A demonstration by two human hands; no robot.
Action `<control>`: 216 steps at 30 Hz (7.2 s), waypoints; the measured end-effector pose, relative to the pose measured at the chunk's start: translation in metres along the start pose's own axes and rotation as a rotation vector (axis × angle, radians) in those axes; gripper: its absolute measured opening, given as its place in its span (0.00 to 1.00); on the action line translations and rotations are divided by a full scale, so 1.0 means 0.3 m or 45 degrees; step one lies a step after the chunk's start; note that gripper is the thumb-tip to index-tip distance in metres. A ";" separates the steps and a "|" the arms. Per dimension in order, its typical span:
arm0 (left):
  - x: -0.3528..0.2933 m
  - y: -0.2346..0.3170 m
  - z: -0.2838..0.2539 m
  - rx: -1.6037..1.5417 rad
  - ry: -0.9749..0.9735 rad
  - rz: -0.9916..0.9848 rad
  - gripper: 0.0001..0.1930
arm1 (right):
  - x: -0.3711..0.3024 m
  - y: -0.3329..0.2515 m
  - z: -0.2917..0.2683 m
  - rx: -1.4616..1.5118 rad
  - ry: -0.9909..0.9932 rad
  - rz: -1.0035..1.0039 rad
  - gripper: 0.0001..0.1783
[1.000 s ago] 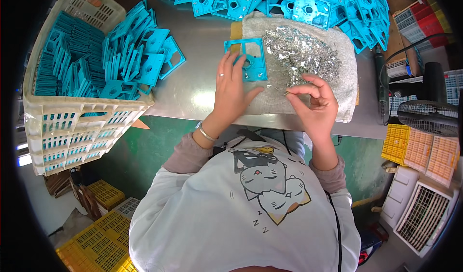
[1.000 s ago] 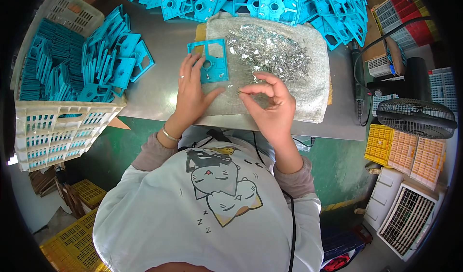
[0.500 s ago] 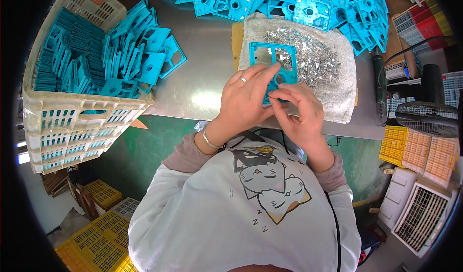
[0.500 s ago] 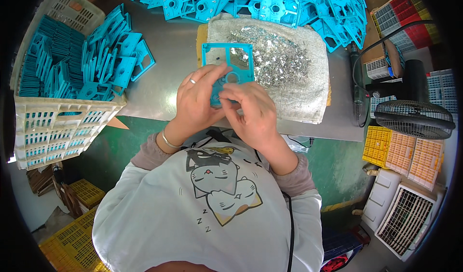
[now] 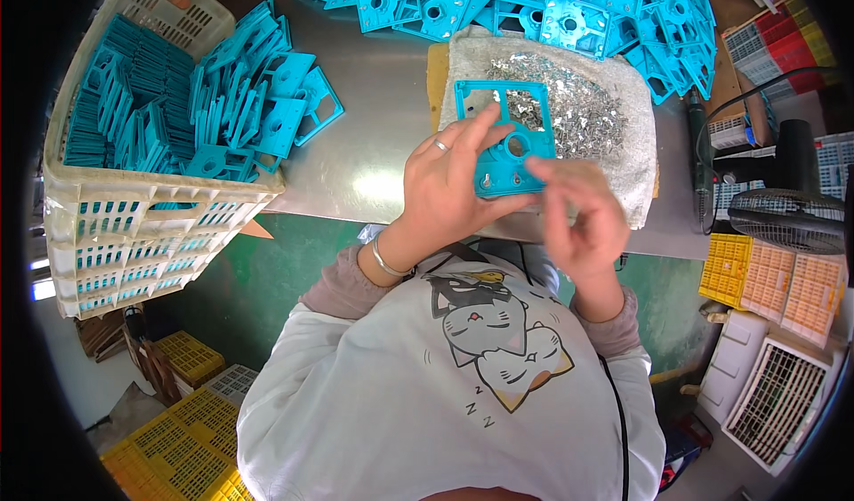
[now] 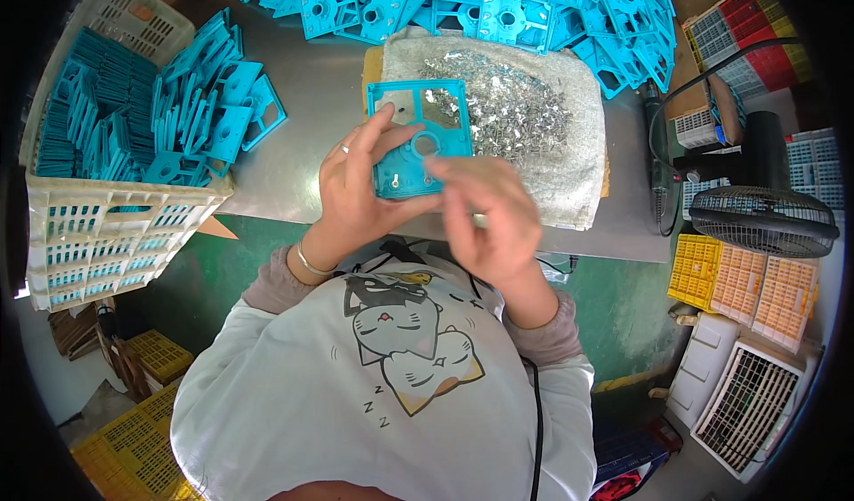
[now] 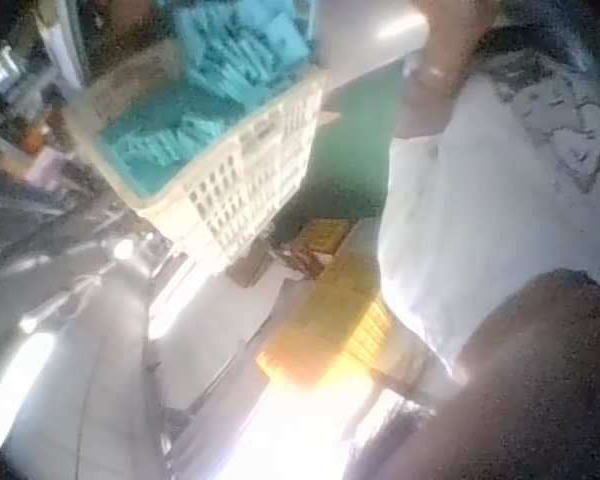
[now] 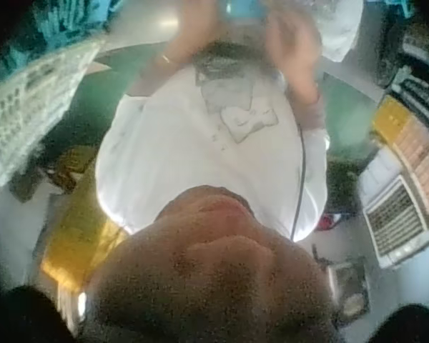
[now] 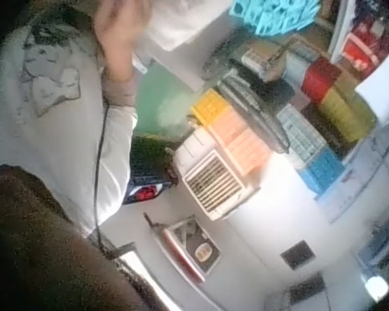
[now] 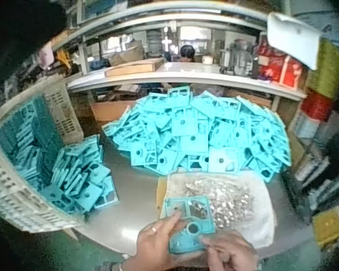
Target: Assembling small silver metal parts into blue plastic frames at a workbench.
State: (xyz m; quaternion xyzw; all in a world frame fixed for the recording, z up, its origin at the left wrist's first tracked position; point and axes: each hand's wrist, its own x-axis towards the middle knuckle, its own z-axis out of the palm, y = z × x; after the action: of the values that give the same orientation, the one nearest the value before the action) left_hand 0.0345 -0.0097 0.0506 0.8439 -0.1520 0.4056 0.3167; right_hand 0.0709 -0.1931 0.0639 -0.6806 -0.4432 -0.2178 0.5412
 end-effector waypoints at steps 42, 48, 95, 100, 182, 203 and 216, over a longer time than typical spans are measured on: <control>-0.182 -0.446 -0.301 1.448 -0.081 -0.564 0.28 | -0.069 0.620 -0.403 -0.845 0.151 0.596 0.30; -0.206 -0.548 -0.374 1.480 -0.276 -0.695 0.13 | -0.038 0.522 -0.325 -0.866 0.039 0.593 0.27; -0.054 -0.233 0.119 0.262 -0.147 -0.460 0.27 | -0.071 0.400 -0.147 -0.717 -0.246 0.638 0.05; -0.024 -0.148 0.169 0.111 -0.324 -0.196 0.12 | -0.068 0.377 -0.156 -0.509 0.007 0.658 0.07; -0.025 -0.021 -0.014 0.139 -0.281 -0.085 0.41 | -0.082 0.115 0.022 -0.259 -0.091 0.197 0.16; -0.142 -0.220 0.074 0.212 -0.324 -0.506 0.39 | -0.153 0.515 -0.298 -1.034 0.125 0.695 0.04; -0.144 -0.205 0.089 0.304 -0.303 -0.382 0.40 | -0.188 0.523 -0.314 -0.586 0.242 0.913 0.07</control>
State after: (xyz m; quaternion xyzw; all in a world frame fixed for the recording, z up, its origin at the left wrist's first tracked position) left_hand 0.0547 0.0191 -0.0209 0.9304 -0.0120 0.2665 0.2514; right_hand 0.1908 -0.3047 -0.0351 -0.8713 -0.0668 -0.1710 0.4552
